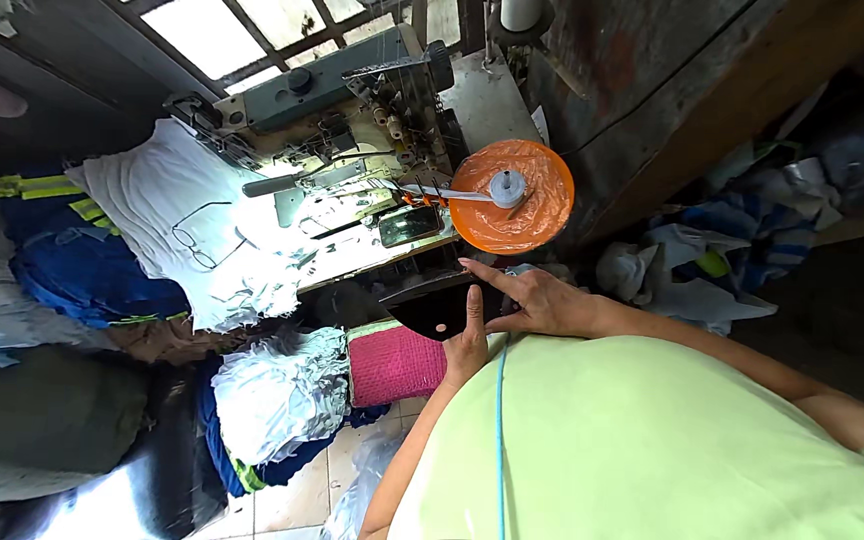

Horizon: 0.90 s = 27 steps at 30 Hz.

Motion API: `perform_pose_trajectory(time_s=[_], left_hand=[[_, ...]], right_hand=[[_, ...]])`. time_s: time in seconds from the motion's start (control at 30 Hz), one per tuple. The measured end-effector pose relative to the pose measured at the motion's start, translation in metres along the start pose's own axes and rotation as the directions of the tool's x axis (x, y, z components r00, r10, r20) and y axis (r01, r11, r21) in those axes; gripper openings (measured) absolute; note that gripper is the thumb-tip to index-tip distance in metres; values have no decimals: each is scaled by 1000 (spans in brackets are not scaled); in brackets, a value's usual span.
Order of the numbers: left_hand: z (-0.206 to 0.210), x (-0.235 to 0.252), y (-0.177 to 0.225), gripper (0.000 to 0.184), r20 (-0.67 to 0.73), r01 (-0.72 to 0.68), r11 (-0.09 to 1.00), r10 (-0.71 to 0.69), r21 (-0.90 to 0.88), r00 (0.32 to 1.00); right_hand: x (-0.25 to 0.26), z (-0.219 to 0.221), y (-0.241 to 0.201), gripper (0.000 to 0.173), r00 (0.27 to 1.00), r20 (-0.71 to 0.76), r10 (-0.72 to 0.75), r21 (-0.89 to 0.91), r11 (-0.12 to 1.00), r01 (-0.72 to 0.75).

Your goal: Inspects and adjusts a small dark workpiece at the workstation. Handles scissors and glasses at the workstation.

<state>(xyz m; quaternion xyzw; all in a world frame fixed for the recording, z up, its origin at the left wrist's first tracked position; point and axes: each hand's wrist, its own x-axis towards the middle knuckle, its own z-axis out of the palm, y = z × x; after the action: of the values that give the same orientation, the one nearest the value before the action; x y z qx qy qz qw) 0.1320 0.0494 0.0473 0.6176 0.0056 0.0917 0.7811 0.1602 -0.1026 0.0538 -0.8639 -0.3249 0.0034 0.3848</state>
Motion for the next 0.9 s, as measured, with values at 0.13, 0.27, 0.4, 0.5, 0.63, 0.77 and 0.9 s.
perform_pose_trajectory(time_s=[0.13,0.27,0.4,0.5,0.63,0.77,0.9], left_hand=[[-5,1,-3,16,1,-9,1000,9,26,1000],[-6,7,-2,13,-58,8,999,-5,53,998],[-9,13,-3,16,-82,61,998,-60,8,995],[-16,23,-3,12,-66,161,985,-165,-56,984],[-40,42,-10,17,119,293,956,-290,-5,950],[-59,55,-10,65,214,292,955,-276,-46,937],[-66,65,-7,57,204,244,968,-227,-63,952]], right_hand=[[3,0,-2,77,1000,1,6,-29,1000,-6],[7,5,-1,76,1000,-31,-4,-34,999,3],[14,8,1,73,998,-52,-19,-89,996,14],[24,11,4,73,999,-27,37,-40,998,-38],[42,12,11,89,976,56,210,116,970,-216],[66,16,-4,98,945,195,261,111,952,-286],[76,32,-3,97,979,67,191,174,964,-199]])
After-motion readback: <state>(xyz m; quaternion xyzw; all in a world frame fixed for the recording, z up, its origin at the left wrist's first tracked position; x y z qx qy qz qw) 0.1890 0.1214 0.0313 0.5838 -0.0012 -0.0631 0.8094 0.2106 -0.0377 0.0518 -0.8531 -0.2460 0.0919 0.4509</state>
